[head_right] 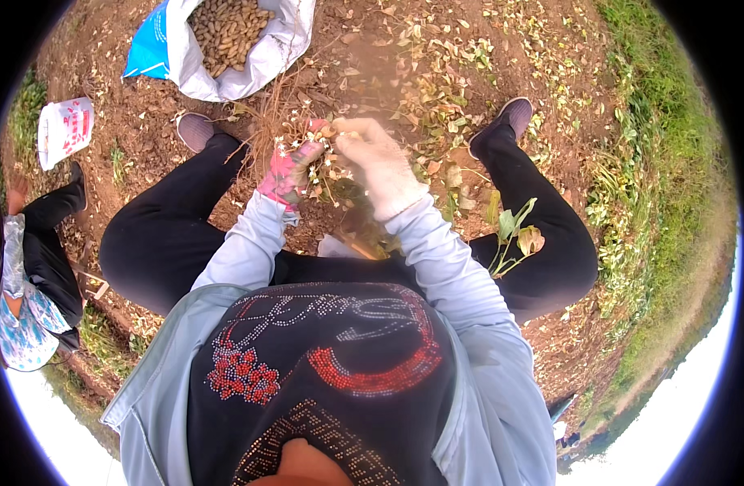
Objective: The person sits on the ground and removes peanuts from their pods by hand, placing the shelled nuts into a nearby sack. The person repeatedly pulls peanuts from the plant stems and discards the empty pods and stems.
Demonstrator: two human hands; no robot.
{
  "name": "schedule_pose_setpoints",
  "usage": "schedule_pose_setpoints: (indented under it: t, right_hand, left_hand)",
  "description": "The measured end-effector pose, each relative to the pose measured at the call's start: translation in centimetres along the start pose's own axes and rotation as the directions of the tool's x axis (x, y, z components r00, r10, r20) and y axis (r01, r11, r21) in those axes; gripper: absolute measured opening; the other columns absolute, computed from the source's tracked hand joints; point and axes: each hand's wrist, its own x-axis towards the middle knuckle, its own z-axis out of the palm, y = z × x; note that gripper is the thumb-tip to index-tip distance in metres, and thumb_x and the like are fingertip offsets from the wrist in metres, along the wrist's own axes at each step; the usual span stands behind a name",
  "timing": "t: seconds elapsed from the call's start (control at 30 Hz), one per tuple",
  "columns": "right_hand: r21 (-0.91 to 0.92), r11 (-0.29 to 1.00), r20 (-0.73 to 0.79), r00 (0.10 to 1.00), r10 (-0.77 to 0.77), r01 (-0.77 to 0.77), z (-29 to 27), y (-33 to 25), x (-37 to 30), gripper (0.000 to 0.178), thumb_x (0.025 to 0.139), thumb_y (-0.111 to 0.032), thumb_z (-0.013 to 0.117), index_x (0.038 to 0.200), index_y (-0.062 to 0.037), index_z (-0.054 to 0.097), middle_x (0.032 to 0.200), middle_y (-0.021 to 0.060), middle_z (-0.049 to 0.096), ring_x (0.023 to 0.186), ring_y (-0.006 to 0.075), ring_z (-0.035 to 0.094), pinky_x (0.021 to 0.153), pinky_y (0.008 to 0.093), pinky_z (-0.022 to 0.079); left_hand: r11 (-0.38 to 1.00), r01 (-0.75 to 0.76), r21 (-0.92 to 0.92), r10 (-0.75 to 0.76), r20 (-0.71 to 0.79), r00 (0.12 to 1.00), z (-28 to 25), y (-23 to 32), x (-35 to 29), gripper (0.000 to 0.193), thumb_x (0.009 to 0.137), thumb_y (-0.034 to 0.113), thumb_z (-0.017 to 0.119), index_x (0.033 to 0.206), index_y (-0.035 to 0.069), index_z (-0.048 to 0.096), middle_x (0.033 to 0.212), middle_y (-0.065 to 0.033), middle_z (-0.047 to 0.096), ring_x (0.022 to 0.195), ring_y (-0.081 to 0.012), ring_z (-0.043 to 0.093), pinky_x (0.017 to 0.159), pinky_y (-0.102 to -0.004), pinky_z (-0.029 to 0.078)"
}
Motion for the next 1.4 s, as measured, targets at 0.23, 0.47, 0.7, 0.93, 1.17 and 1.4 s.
schedule_pose_setpoints:
  t: [0.23, 0.47, 0.7, 0.93, 1.17, 1.4]
  right_hand:
    - [0.313, 0.939, 0.173, 0.98, 0.094, -0.145, -2.9, 0.0, 1.0, 0.026, 0.09, -0.026, 0.058, 0.108, -0.0073, 0.057, 0.082, -0.0027, 0.055, 0.072, 0.0078, 0.05, 0.064, 0.0215, 0.042]
    - [-0.413, 0.909, 0.136, 0.991, 0.007, 0.05, -1.8, -3.6, 0.4, 0.03, 0.093, -0.021, 0.054, 0.119, -0.0059, 0.057, 0.09, -0.0022, 0.059, 0.074, 0.0053, 0.05, 0.066, 0.0203, 0.041]
    - [-0.57, 0.817, 0.107, 0.994, -0.029, 0.085, -0.5, -2.6, 1.2, 0.023, 0.09, -0.018, 0.059, 0.105, -0.0009, 0.056, 0.082, 0.0035, 0.061, 0.077, 0.0101, 0.057, 0.066, 0.0244, 0.047]
    - [0.228, 0.955, -0.17, 0.958, 0.23, -0.189, -2.6, 0.1, 3.7, 0.036, 0.095, -0.039, 0.047, 0.103, -0.0043, 0.057, 0.093, 0.0057, 0.06, 0.075, 0.0133, 0.056, 0.064, 0.0253, 0.049]
    - [0.226, 0.933, -0.159, 0.935, 0.318, -0.279, -3.3, 0.7, 11.7, 0.025, 0.094, -0.027, 0.053, 0.102, -0.0036, 0.053, 0.099, 0.0111, 0.058, 0.088, 0.0235, 0.061, 0.079, 0.0369, 0.056]
    - [-0.249, 0.968, 0.01, 0.999, -0.037, 0.039, 0.4, -4.4, 12.5, 0.055, 0.093, -0.038, 0.053, 0.132, -0.0006, 0.041, 0.121, 0.0182, 0.053, 0.105, 0.027, 0.055, 0.093, 0.0414, 0.046]
  left_hand:
    - [0.996, -0.061, -0.06, 0.073, 0.205, 0.976, 1.1, 2.5, -0.3, 0.032, 0.085, 0.023, 0.064, 0.108, 0.002, 0.058, 0.101, -0.0066, 0.062, 0.092, -0.0158, 0.059, 0.08, -0.031, 0.051]
    - [0.998, 0.063, -0.01, -0.062, 0.023, 0.998, 1.2, 2.0, -1.2, 0.025, 0.088, 0.017, 0.063, 0.107, 0.002, 0.06, 0.101, -0.0072, 0.064, 0.091, -0.0166, 0.06, 0.079, -0.029, 0.049]
    - [0.982, 0.087, 0.166, -0.117, 0.181, 0.976, 0.4, 0.9, -0.4, 0.02, 0.09, 0.011, 0.059, 0.108, 0.001, 0.06, 0.101, -0.0048, 0.063, 0.09, -0.014, 0.06, 0.081, -0.0274, 0.049]
    - [0.931, -0.018, 0.363, -0.051, 0.179, 0.983, 1.5, 3.2, -1.0, 0.032, 0.09, 0.004, 0.055, 0.122, 0.001, 0.054, 0.105, -0.008, 0.063, 0.099, -0.0163, 0.06, 0.089, -0.0322, 0.048]
    - [0.937, 0.339, 0.084, -0.331, -0.097, 0.939, -1.5, -0.8, 0.1, 0.037, 0.096, 0.033, 0.049, 0.111, 0.002, 0.061, 0.117, -0.0065, 0.058, 0.111, -0.0147, 0.052, 0.094, -0.0295, 0.04]
    - [0.996, 0.054, 0.07, -0.046, -0.107, 0.993, -7.4, -6.4, 2.0, 0.059, 0.092, 0.037, 0.051, 0.139, 0.004, 0.035, 0.131, -0.0116, 0.049, 0.106, -0.0235, 0.053, 0.092, -0.0353, 0.042]
